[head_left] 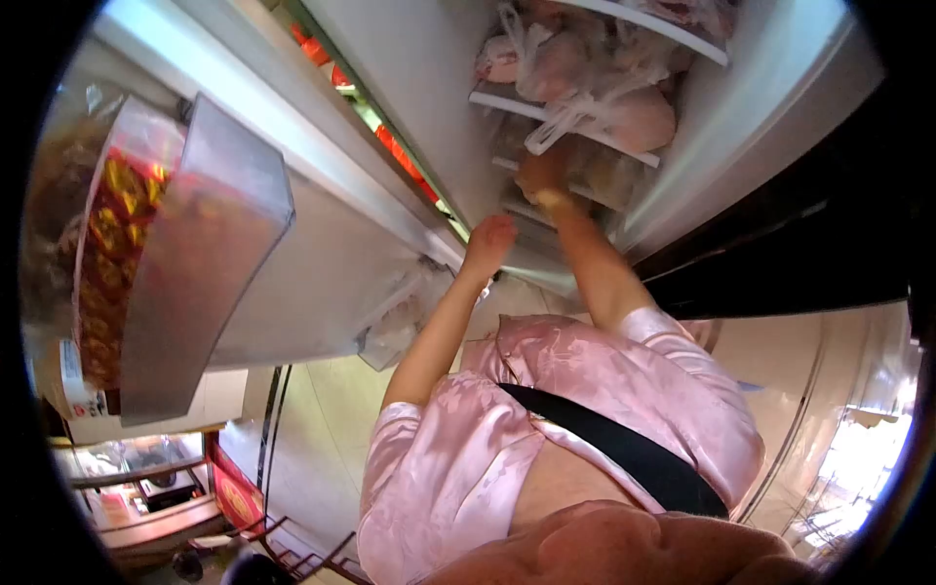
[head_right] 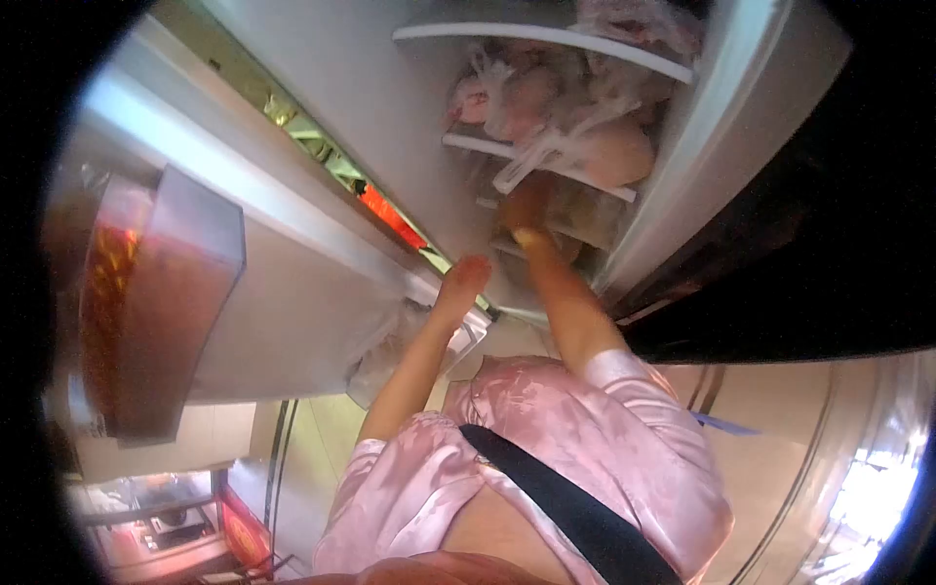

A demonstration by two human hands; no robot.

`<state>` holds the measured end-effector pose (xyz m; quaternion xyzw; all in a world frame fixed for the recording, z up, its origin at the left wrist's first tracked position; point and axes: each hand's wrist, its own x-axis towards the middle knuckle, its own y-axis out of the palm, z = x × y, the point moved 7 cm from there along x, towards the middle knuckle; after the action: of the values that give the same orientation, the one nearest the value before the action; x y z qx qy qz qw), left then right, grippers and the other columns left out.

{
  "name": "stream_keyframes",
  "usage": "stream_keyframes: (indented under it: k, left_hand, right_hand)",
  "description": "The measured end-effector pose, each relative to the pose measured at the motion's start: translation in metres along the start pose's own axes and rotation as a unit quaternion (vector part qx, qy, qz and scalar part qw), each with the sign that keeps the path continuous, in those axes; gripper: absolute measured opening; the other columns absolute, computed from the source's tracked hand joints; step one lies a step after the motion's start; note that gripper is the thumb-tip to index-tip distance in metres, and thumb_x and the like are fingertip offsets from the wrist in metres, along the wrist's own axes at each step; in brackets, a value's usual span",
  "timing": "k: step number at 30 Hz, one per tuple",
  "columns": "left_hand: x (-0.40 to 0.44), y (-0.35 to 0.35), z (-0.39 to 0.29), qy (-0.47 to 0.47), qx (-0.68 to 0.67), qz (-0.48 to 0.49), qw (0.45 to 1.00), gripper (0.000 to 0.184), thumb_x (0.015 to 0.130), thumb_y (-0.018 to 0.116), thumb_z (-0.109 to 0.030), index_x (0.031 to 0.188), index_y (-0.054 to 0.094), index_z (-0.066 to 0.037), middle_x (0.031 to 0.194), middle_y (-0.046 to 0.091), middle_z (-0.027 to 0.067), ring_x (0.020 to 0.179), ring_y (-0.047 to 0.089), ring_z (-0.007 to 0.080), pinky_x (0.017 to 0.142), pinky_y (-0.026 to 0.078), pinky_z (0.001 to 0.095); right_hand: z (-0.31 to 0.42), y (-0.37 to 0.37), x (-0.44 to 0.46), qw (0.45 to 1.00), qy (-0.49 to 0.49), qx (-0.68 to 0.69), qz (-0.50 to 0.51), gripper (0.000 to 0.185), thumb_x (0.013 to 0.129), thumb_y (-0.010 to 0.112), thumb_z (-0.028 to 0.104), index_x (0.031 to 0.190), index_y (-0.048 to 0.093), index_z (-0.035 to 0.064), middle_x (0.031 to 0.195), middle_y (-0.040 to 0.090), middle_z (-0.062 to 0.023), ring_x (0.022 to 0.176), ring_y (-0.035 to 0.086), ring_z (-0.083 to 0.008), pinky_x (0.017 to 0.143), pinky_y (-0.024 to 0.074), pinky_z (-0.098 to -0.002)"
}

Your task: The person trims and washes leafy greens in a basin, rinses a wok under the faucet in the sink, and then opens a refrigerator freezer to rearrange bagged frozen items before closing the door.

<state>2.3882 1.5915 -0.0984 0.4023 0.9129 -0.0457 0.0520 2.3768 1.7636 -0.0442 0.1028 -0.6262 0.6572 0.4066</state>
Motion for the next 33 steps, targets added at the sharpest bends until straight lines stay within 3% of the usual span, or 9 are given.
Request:
stream_keyframes:
  k: [3, 9, 13, 15, 16, 23, 25, 30, 33]
  left_hand:
    - [-0.053, 0.005, -0.013, -0.106, -0.008, 0.008, 0.994, 0.026, 0.088, 0.054, -0.020, 0.109, 0.054, -0.004, 0.092, 0.062, 0.0037, 0.086, 0.059, 0.0115, 0.072, 0.045, 0.0262]
    - [-0.128, -0.021, 0.001, -0.107, -0.035, -0.052, 0.992, 0.025, 0.087, 0.057, -0.015, 0.109, 0.055, -0.002, 0.092, 0.061, 0.0043, 0.084, 0.058, 0.0112, 0.070, 0.045, 0.0226]
    - [-0.182, -0.059, -0.008, -0.094, -0.042, -0.064, 0.993, 0.025, 0.088, 0.055, -0.015, 0.110, 0.055, -0.002, 0.093, 0.062, 0.0053, 0.086, 0.059, 0.0119, 0.072, 0.045, 0.0232]
    - [-0.200, -0.069, -0.004, -0.102, -0.056, -0.073, 0.990, 0.025, 0.088, 0.055, -0.015, 0.110, 0.055, -0.003, 0.094, 0.062, 0.0055, 0.087, 0.059, 0.0120, 0.073, 0.045, 0.0234]
    - [-0.209, -0.075, -0.005, -0.101, -0.050, -0.076, 0.991, 0.026, 0.088, 0.054, -0.016, 0.111, 0.054, -0.003, 0.094, 0.062, 0.0057, 0.087, 0.059, 0.0123, 0.073, 0.045, 0.0238]
    - [-0.277, -0.137, -0.009, -0.110, -0.019, -0.086, 0.990, 0.027, 0.089, 0.054, -0.016, 0.112, 0.053, -0.003, 0.093, 0.063, 0.0066, 0.087, 0.060, 0.0130, 0.072, 0.045, 0.0243]
    - [-0.298, -0.158, -0.010, -0.116, -0.019, -0.099, 0.988, 0.027, 0.089, 0.055, -0.016, 0.112, 0.054, -0.003, 0.093, 0.063, 0.0067, 0.086, 0.060, 0.0131, 0.072, 0.045, 0.0245]
    - [-0.339, -0.205, -0.005, -0.116, -0.024, -0.128, 0.985, 0.027, 0.088, 0.055, -0.016, 0.112, 0.054, -0.003, 0.093, 0.063, 0.0070, 0.085, 0.060, 0.0135, 0.072, 0.046, 0.0248]
    - [-0.354, -0.232, -0.011, -0.112, 0.000, -0.151, 0.982, 0.027, 0.088, 0.055, -0.017, 0.111, 0.054, -0.002, 0.094, 0.064, 0.0070, 0.085, 0.060, 0.0135, 0.071, 0.046, 0.0247]
  right_hand:
    - [-0.024, 0.016, 0.019, 0.999, 0.025, 0.014, 0.034, 0.040, 0.070, 0.063, 0.020, 0.106, 0.053, 0.0048, 0.109, 0.049, -0.0194, 0.102, 0.045, -0.0385, 0.087, 0.0329, -0.0497]
    - [-0.066, 0.045, 0.049, 0.989, 0.116, 0.060, 0.068, 0.044, 0.073, 0.063, 0.024, 0.111, 0.052, 0.0051, 0.113, 0.050, -0.0186, 0.106, 0.045, -0.0374, 0.091, 0.0323, -0.0501]
    - [-0.044, 0.020, 0.025, 0.986, 0.149, 0.050, 0.057, 0.047, 0.075, 0.063, 0.026, 0.115, 0.052, 0.0052, 0.116, 0.050, -0.0181, 0.109, 0.045, -0.0367, 0.094, 0.0319, -0.0503]
    - [-0.030, 0.013, 0.007, 0.990, 0.118, 0.029, 0.065, 0.049, 0.075, 0.063, 0.028, 0.117, 0.051, 0.0053, 0.117, 0.050, -0.0179, 0.111, 0.045, -0.0363, 0.095, 0.0317, -0.0505]
    - [-0.017, 0.008, -0.003, 0.994, 0.069, 0.003, 0.083, 0.056, 0.076, 0.064, 0.028, 0.125, 0.047, 0.0075, 0.125, 0.046, -0.0167, 0.117, 0.040, -0.0355, 0.101, 0.0285, -0.0491]
    - [0.017, -0.063, -0.057, 1.000, -0.001, 0.003, -0.025, 0.058, 0.075, 0.065, 0.019, 0.127, 0.044, 0.0073, 0.135, 0.033, -0.0176, 0.124, 0.032, -0.0363, 0.101, 0.0274, -0.0481]
    - [0.019, -0.069, -0.077, 0.999, 0.049, 0.007, 0.001, 0.050, 0.078, 0.058, 0.011, 0.126, 0.046, 0.0062, 0.136, 0.032, -0.0186, 0.125, 0.029, -0.0372, 0.102, 0.0255, -0.0486]
    - [0.028, -0.068, -0.161, 0.998, 0.061, 0.000, 0.030, 0.054, 0.078, 0.063, 0.018, 0.127, 0.044, 0.0071, 0.144, 0.018, -0.0197, 0.126, 0.028, -0.0413, 0.098, 0.0326, -0.0481]
    - [0.038, -0.074, -0.207, 0.976, 0.171, 0.045, 0.123, 0.054, 0.079, 0.061, 0.018, 0.129, 0.043, 0.0077, 0.146, 0.010, -0.0191, 0.127, 0.026, -0.0415, 0.098, 0.0344, -0.0463]
